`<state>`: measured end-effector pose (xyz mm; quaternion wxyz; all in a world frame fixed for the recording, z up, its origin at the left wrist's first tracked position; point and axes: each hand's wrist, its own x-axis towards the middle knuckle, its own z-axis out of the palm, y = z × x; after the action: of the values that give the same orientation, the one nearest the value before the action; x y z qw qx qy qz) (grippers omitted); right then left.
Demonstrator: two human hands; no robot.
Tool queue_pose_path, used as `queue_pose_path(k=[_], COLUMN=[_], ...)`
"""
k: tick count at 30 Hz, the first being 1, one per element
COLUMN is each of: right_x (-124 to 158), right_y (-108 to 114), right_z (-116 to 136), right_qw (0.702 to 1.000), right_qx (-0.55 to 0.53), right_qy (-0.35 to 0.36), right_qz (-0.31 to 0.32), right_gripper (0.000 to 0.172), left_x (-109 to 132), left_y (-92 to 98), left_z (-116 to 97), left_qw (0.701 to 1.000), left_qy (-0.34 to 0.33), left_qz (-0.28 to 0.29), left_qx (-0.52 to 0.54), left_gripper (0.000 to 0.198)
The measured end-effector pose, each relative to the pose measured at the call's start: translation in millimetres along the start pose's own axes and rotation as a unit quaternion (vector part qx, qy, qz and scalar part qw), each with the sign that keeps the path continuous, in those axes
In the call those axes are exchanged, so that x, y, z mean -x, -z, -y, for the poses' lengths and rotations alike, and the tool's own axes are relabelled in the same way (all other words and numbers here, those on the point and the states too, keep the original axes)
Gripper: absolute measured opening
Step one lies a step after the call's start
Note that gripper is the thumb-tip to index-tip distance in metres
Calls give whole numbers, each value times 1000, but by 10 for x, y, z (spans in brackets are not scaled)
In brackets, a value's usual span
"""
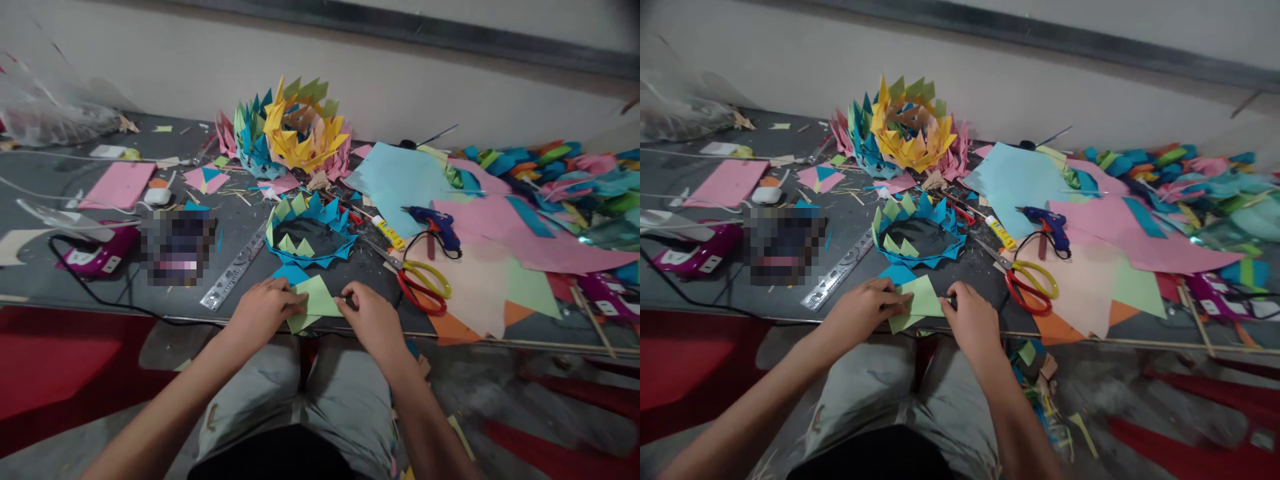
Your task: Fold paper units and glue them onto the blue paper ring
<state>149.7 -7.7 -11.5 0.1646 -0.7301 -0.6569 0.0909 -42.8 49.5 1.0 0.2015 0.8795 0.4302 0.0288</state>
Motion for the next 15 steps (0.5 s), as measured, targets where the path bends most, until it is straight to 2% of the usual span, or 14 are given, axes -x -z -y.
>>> queue_pose_path(k=[2,4,6,9,15], right_x=[67,144,211,271,365], right_y=[-46,-124,-211,-282,-141], right_z=[101,222,317,343,122], right_qw=[995,985,980,978,983], right_qx=[25,43,56,78,133], right_qy=[58,127,175,191,122], right_qz=[-81,-110,-82,-35,15], right_gripper=[20,24,26,29,29], left_x=[-5,-12,-17,-19,4], left_y=[30,60,90,129,165], left_z=[25,17,-10,-57,-106], left_qw=[999,998,998,997,996], left_qy=[-5,-7,1,21,48], left_qz=[20,35,38,42,48], left_qx=[-30,-46,-54,-59,-48], left_gripper=[17,19,23,24,25])
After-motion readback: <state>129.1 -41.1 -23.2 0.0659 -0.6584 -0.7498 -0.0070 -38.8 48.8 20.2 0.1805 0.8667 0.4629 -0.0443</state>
